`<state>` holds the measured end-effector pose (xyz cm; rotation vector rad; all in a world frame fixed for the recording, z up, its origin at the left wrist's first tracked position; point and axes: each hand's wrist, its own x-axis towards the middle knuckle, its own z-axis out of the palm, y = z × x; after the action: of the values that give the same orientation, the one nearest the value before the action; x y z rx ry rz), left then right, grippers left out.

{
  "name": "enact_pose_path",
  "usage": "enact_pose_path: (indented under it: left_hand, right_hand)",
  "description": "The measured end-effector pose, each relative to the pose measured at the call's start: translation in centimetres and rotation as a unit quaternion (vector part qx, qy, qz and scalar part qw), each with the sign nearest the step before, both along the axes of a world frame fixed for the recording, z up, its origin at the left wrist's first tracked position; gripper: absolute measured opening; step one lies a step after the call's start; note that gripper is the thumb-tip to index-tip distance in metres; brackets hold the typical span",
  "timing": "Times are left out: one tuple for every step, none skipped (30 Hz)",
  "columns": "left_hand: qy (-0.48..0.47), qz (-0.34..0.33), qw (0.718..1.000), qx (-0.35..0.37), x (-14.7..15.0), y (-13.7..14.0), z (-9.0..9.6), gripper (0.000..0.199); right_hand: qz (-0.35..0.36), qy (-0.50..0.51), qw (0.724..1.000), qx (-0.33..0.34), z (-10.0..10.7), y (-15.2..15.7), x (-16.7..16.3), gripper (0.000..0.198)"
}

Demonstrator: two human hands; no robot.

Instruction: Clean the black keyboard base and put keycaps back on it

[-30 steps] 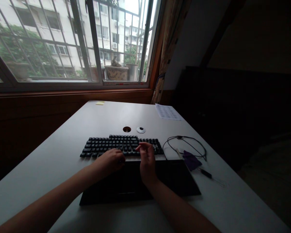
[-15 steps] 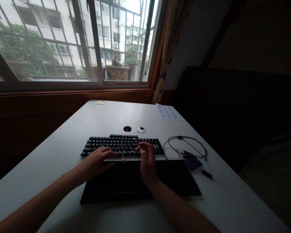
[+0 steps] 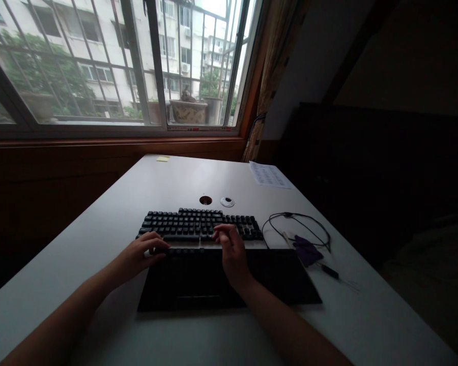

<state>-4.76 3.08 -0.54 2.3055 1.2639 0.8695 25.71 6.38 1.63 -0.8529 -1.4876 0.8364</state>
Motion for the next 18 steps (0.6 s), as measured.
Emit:
enact_pose_path:
  left_hand:
    - [-0.006, 0.000, 1.000, 0.004, 0.0, 0.0, -0.1, 0.016]
    - [-0.012, 0.001, 1.000, 0.007, -0.1, 0.0, -0.2, 0.017]
    - [-0.018, 0.002, 1.000, 0.007, -0.1, -0.1, -0.2, 0.017]
    - [-0.021, 0.002, 1.000, 0.005, -0.1, -0.1, -0.2, 0.017]
    - [-0.022, 0.003, 1.000, 0.001, -0.2, -0.2, -0.3, 0.018]
    - [-0.022, 0.004, 1.000, -0.003, -0.2, -0.2, -0.3, 0.019]
    - [-0.020, 0.005, 1.000, -0.007, -0.3, -0.2, -0.3, 0.019]
    - [-0.020, 0.004, 1.000, -0.009, -0.4, -0.2, -0.3, 0.019]
    - [-0.021, 0.001, 1.000, -0.011, -0.6, -0.2, -0.3, 0.019]
    - [-0.024, -0.001, 1.000, -0.014, -0.8, -0.3, -0.3, 0.019]
    - [-0.027, -0.005, 0.999, -0.018, -0.9, -0.3, -0.2, 0.018]
    - [-0.030, -0.008, 0.999, -0.023, -1.1, -0.3, -0.2, 0.017]
    - [-0.032, -0.012, 0.999, -0.026, -1.4, -0.3, 0.0, 0.017]
    - [-0.032, -0.016, 0.999, -0.028, -1.5, -0.4, 0.1, 0.016]
    - [-0.031, -0.020, 0.999, -0.028, -1.7, -0.4, 0.2, 0.015]
    - [-0.027, -0.023, 0.999, -0.028, -1.9, -0.5, 0.4, 0.015]
    - [-0.022, -0.025, 0.999, -0.028, -2.0, -0.5, 0.5, 0.015]
    - [-0.017, -0.026, 0.999, -0.029, -2.1, -0.6, 0.6, 0.015]
  right_hand:
    - [0.007, -0.023, 1.000, 0.012, 0.3, 0.0, 0.0, 0.018]
    - [0.016, -0.052, 0.998, 0.025, 0.7, 0.0, 0.1, 0.018]
    - [0.033, -0.089, 0.995, 0.039, 1.1, 0.0, 0.2, 0.018]
    - [0.057, -0.135, 0.988, 0.054, 1.7, 0.0, 0.4, 0.018]
    - [0.085, -0.187, 0.976, 0.070, 2.3, -0.1, 0.6, 0.018]
    - [0.115, -0.241, 0.959, 0.090, 2.9, -0.1, 0.9, 0.019]
    - [0.139, -0.290, 0.940, 0.112, 3.4, -0.2, 1.2, 0.020]
    - [0.155, -0.330, 0.921, 0.134, 3.8, -0.4, 1.5, 0.022]
    - [0.164, -0.361, 0.905, 0.154, 4.0, -0.6, 1.7, 0.024]
    - [0.167, -0.383, 0.892, 0.169, 4.1, -0.8, 2.0, 0.026]
    - [0.166, -0.402, 0.882, 0.181, 3.9, -1.0, 2.2, 0.029]
    - [0.164, -0.419, 0.873, 0.188, 3.6, -1.2, 2.5, 0.032]
    - [0.162, -0.433, 0.866, 0.190, 3.1, -1.4, 2.7, 0.036]
    - [0.157, -0.445, 0.861, 0.190, 2.5, -1.6, 2.9, 0.040]
    - [0.151, -0.454, 0.858, 0.188, 1.9, -1.7, 3.1, 0.045]
    - [0.146, -0.458, 0.858, 0.182, 1.3, -1.8, 3.2, 0.049]
    - [0.142, -0.459, 0.859, 0.178, 0.7, -1.9, 3.4, 0.051]
    - [0.138, -0.457, 0.862, 0.173, 0.2, -2.0, 3.5, 0.052]
